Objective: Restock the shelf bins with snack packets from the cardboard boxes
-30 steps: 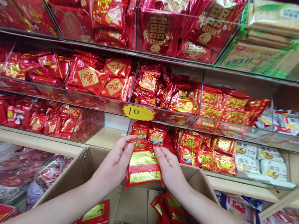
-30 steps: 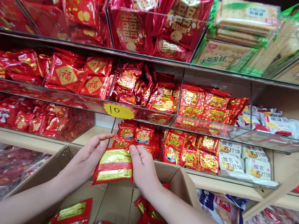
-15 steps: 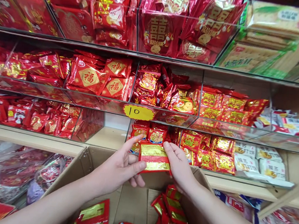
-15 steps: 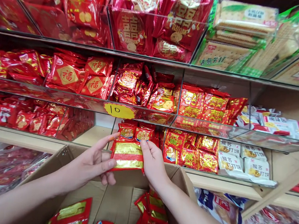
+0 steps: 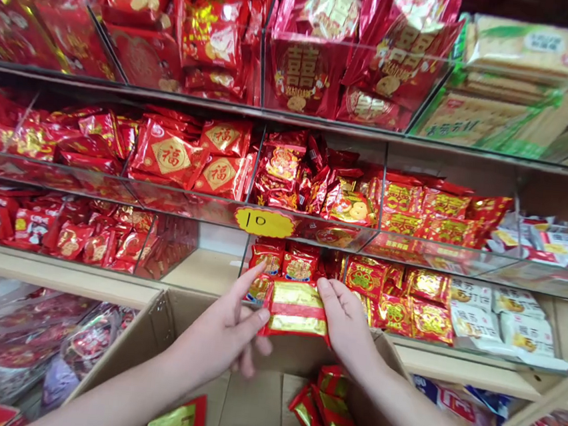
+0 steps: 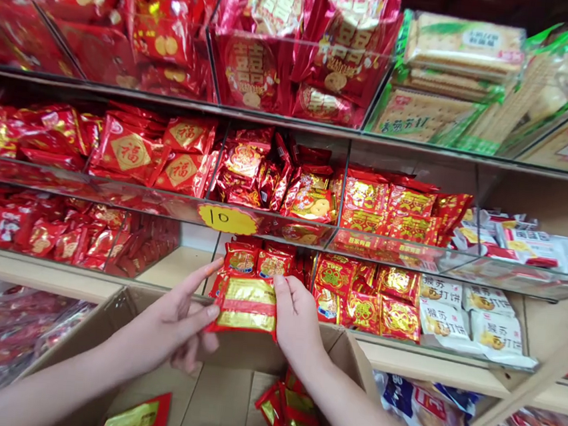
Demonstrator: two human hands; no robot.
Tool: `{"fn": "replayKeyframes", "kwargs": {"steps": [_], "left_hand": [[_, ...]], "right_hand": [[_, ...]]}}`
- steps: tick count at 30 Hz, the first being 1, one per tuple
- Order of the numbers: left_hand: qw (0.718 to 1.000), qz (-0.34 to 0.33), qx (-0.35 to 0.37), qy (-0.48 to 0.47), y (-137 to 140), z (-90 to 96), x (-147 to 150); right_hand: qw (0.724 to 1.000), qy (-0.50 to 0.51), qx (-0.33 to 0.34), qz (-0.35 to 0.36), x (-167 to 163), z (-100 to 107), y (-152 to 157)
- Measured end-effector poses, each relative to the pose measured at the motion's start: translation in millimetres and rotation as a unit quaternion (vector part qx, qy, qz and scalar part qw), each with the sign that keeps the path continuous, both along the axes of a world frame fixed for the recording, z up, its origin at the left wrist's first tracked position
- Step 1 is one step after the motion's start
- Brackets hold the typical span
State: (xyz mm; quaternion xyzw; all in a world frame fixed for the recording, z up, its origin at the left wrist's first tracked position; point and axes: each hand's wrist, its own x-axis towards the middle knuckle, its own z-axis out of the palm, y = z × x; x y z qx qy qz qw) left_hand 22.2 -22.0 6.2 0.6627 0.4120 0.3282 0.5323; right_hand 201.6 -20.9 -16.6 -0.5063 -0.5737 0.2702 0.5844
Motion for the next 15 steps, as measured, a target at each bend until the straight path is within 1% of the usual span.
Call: {"fn": "replayKeyframes", "kwargs": {"steps": [2,3,4,5,6,7,9,11,12,14,15], "left_hand": [[0.991,0.070,0.097,0.066,1.0,-1.1,-0.9],[0.983,0.089,0.139,0.075,0.2,-1.7,-0.5],[0.980,0.094,0.163,0.065,-1.8,-2.3,0.7],[0.982,0.086,0.162,0.042,-4.9,-2.6,2.5],[0.989,0.068,0.134,0.011,-9.1,-2.3,4.8],[0.995,0.046,0.088,-0.025,-14.0,-1.4,7.3],[0.995,0.018,-0.015,-0.097,-23.9,2.6,12.1],[0.982,0.019,-0.100,-0.158,-30.9,8.2,15.1],[0.975,0.027,-0.129,-0.180,-32.6,10.7,15.8],[0.966,0.045,-0.155,-0.203,-32.3,13.4,16.3],[0.964,0.052,-0.154,-0.210,-30.7,13.4,16.3]], "right_hand": [[0.991,-0.101,0.056,-0.064,1.5,0.3,0.8],[0.983,-0.141,0.082,-0.086,1.6,0.5,0.0],[0.974,-0.173,0.105,-0.100,1.2,0.7,-1.6],[0.965,-0.204,0.125,-0.103,0.2,0.7,-4.0],[0.955,-0.233,0.150,-0.101,-1.3,0.5,-6.8],[0.943,-0.263,0.183,-0.093,-3.2,0.1,-10.0],[0.905,-0.327,0.265,-0.065,-8.0,-1.2,-16.4],[0.848,-0.401,0.346,-0.035,-14.2,-2.4,-22.5],[0.816,-0.440,0.373,-0.027,-17.6,-2.9,-25.4],[0.755,-0.511,0.412,-0.015,-24.2,-3.9,-30.8],[0.730,-0.534,0.426,-0.007,-26.8,-4.4,-33.3]]}}
